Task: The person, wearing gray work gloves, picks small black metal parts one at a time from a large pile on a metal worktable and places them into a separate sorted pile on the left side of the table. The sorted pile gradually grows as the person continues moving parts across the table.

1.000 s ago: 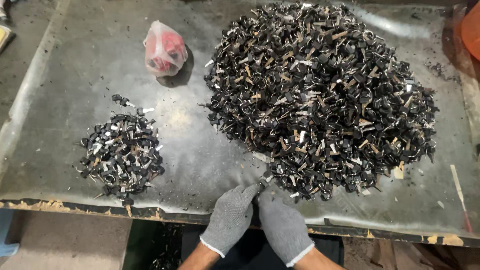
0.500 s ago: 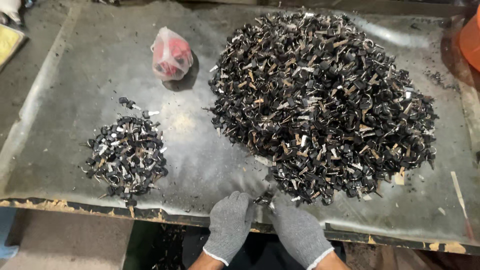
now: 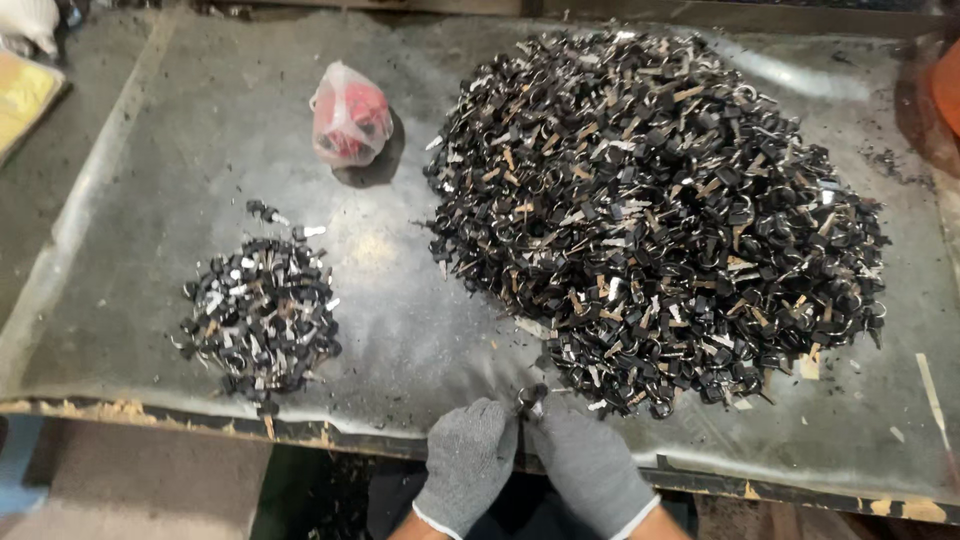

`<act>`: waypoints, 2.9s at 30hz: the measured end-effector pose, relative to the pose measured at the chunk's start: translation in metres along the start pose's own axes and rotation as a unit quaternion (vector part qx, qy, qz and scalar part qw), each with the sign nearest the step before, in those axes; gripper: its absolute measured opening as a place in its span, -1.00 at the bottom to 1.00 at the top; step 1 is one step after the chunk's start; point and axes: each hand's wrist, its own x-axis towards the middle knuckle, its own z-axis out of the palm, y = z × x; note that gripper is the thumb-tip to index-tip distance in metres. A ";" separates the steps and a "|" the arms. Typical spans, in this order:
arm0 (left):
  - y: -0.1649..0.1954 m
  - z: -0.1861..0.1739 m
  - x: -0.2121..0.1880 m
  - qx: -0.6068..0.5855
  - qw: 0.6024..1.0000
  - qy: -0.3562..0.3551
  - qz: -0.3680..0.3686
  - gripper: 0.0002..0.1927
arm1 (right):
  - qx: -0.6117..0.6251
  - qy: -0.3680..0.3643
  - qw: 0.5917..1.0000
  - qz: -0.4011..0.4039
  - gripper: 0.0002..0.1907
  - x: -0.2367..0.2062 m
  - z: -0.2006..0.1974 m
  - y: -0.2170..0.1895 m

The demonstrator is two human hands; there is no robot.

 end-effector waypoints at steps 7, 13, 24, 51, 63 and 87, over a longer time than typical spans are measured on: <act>0.011 -0.005 -0.004 0.021 1.000 -0.022 0.001 -0.83 | -0.008 0.015 1.000 -0.021 -0.68 -0.001 0.002 -0.002; 0.000 -0.030 0.007 -0.158 0.985 -0.067 0.023 -0.88 | 0.087 0.035 0.996 0.002 -0.39 -0.017 0.009 0.017; 0.010 -0.006 0.081 0.079 0.929 -0.264 0.248 -0.76 | -0.068 -0.074 0.992 -0.075 -0.72 -0.008 0.041 0.020; -0.001 -0.011 0.026 -0.021 0.991 -0.108 -0.071 -0.73 | -0.114 -0.086 0.990 0.011 -0.62 -0.010 -0.014 -0.002; -0.005 -0.012 0.021 -0.018 0.995 -0.093 -0.043 -0.85 | 0.080 0.224 0.952 -0.194 -0.38 -0.001 0.003 -0.003; -0.005 -0.018 0.027 -0.047 0.984 -0.164 -0.046 -0.84 | 0.032 -0.079 0.995 -0.057 -0.30 0.000 -0.041 -0.002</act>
